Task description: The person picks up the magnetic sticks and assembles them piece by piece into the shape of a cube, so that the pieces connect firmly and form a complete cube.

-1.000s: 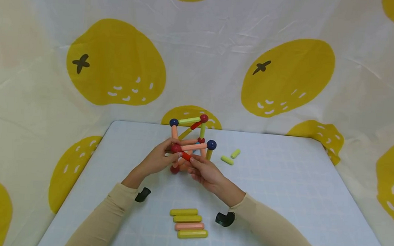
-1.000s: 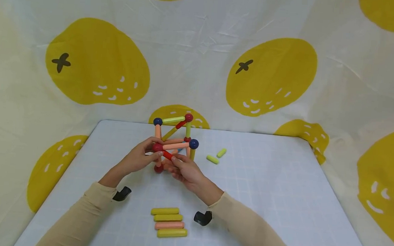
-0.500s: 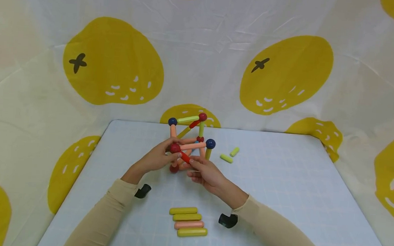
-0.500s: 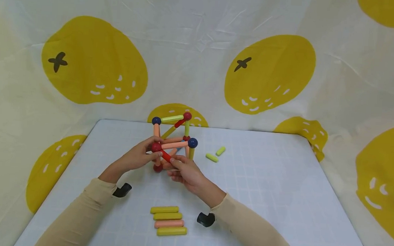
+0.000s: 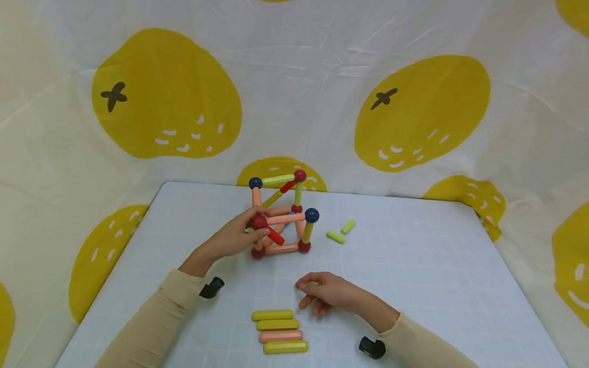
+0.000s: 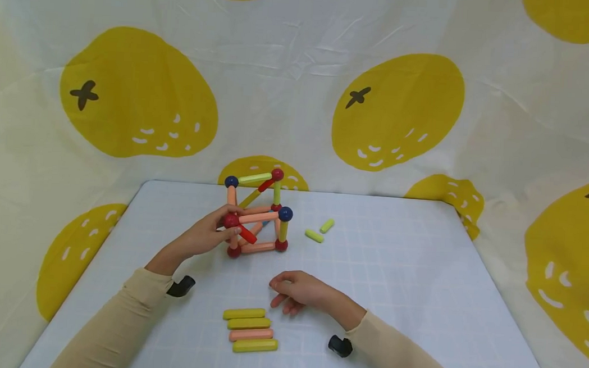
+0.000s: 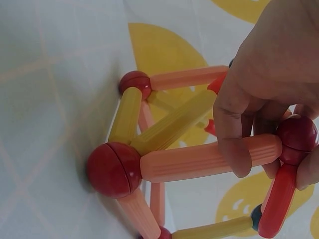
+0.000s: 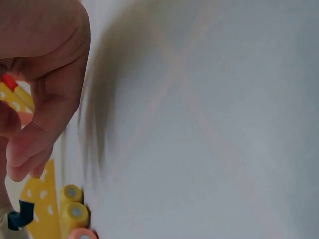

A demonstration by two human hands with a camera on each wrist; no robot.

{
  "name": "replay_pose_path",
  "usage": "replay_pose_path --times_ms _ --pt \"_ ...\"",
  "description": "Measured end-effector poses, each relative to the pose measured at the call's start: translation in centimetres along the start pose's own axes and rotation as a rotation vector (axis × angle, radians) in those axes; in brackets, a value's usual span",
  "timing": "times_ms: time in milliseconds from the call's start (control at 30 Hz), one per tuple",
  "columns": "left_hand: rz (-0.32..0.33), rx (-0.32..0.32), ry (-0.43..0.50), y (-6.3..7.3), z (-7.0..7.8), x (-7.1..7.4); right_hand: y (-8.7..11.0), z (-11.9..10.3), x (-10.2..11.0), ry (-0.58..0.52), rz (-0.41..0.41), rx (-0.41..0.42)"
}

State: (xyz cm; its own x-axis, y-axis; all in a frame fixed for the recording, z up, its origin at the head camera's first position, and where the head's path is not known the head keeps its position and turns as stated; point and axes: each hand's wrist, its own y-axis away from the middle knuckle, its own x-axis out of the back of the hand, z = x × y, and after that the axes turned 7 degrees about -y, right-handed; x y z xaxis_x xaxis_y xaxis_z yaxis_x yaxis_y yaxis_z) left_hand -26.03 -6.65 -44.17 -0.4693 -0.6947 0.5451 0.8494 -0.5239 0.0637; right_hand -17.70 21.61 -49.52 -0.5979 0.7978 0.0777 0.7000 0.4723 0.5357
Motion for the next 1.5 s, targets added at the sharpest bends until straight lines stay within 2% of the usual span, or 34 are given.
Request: replay_pose_path --times_ms 100,233,300,400,500,633,733,867,1033,1133,1333,1500 --pt "-0.001 0.009 0.003 0.0 0.1 0.0 1.0 1.0 -0.3 0.219 -0.012 0.078" --pt "-0.002 0.004 0.019 0.1 0.1 0.1 1.9 1.8 -1.7 0.677 0.034 0.3" --pt "-0.006 0.004 0.028 0.1 0.0 0.2 2.1 2.1 -2.5 0.872 0.062 0.409" --pt "-0.017 0.0 0.033 0.1 0.0 0.2 1.9 2.3 -3.5 1.041 0.038 0.523" --pt "-0.026 -0.008 0.046 0.0 0.0 0.0 1.6 2.4 -4.3 1.133 -0.003 0.605" --pt "-0.027 -0.011 0.059 0.1 -0.1 -0.1 1.1 2.1 -4.8 1.172 -0.014 0.645" --pt "-0.019 -0.001 0.057 0.2 -0.1 0.0 0.6 1.8 -4.4 1.16 -0.004 0.63" --pt "-0.012 -0.01 0.061 0.1 -0.2 0.0 0.0 1.5 -2.6 1.138 0.049 0.581" --pt "-0.017 -0.008 0.059 0.1 -0.3 -0.1 -0.4 1.0 0.7 1.122 0.171 0.454" --pt "-0.015 -0.011 0.05 0.1 -0.3 -0.1 -0.3 0.9 2.1 1.115 0.201 0.402" --pt "-0.011 -0.021 0.043 0.0 -0.3 0.0 0.1 0.7 3.3 1.054 0.214 0.413" --pt "-0.015 -0.016 0.046 -0.1 -0.4 0.0 0.5 0.6 4.6 0.944 0.293 0.368"
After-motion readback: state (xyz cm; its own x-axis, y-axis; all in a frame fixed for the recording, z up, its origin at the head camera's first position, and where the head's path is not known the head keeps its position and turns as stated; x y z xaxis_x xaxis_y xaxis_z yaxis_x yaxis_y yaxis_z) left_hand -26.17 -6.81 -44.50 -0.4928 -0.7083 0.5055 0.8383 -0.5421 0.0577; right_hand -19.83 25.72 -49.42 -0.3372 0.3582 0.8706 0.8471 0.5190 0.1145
